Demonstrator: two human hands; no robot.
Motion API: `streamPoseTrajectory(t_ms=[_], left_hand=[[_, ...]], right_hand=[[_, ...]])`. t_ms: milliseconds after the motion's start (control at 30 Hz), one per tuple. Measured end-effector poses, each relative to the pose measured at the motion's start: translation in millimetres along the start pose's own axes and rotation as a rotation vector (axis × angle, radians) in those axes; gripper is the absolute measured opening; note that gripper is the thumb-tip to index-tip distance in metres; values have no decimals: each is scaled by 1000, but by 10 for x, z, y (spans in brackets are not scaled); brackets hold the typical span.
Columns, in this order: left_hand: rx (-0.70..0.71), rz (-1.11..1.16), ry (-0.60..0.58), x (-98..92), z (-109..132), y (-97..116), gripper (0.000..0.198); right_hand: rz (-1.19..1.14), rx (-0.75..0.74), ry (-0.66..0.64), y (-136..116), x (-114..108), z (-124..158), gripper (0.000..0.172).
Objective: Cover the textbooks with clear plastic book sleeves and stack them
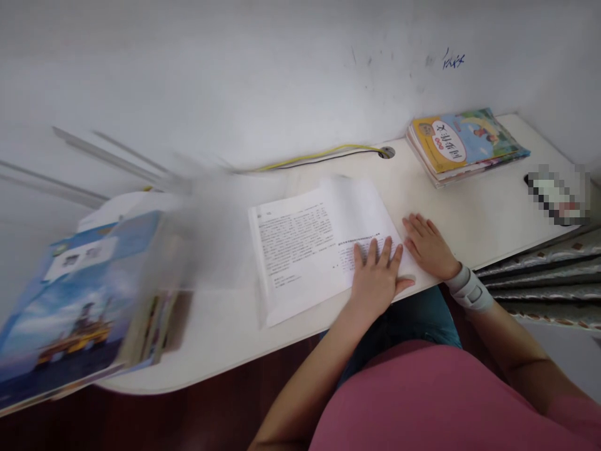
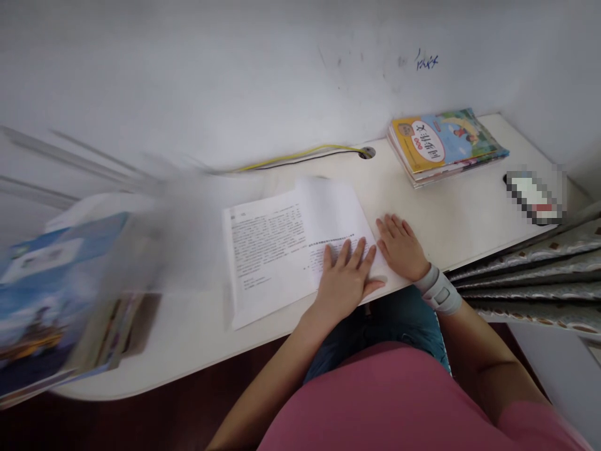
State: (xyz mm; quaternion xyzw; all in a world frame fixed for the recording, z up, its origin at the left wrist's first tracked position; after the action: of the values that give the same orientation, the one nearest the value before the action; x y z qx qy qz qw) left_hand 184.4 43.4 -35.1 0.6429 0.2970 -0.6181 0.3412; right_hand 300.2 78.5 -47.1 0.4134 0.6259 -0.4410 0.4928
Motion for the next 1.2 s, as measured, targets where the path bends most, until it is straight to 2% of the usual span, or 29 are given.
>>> streamPoseTrajectory(t_ms=[133, 233, 367, 467, 533, 700, 833, 1067, 1200], left_hand=[[21, -18, -18, -13, 98, 129, 75], [37, -11, -37, -11, 134, 139, 78], [168, 14, -98, -45, 57, -3, 65], [258, 12, -122, -131, -107, -186, 49], [257, -19, -137, -176, -263, -316, 47], [123, -91, -238, -167, -644, -582, 83], [154, -48, -330, -114, -746, -620, 89], [145, 29, -259, -51, -823, -571, 94], [193, 56, -192, -129, -822, -509, 89]], right_hand=[[61, -10, 23, -33, -9, 5, 54], [87, -20, 26, -43, -6, 9, 56], [111, -57, 36, -52, 6, 16, 57], [124, -67, 49, -49, 18, 18, 56], [131, -71, 56, -51, 24, 17, 55], [133, -69, 70, -64, 17, 20, 53], [141, -71, 72, -67, 18, 23, 53], [87, -74, 55, -76, 21, 24, 57], [22, -67, 25, -48, 18, 25, 55]])
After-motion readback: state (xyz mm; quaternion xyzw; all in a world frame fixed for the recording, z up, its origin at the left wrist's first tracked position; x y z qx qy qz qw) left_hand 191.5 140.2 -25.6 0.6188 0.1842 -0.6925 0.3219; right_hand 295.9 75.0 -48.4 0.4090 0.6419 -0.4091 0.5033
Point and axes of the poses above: each hand's wrist, its own z-axis away from the middle knuckle, its own x-axis out of the palm, y = z × x, the point moved 7 cm from there along -z, towards the middle knuckle, and after that the axes turned 1 degree about z, right-handed, at the moved point
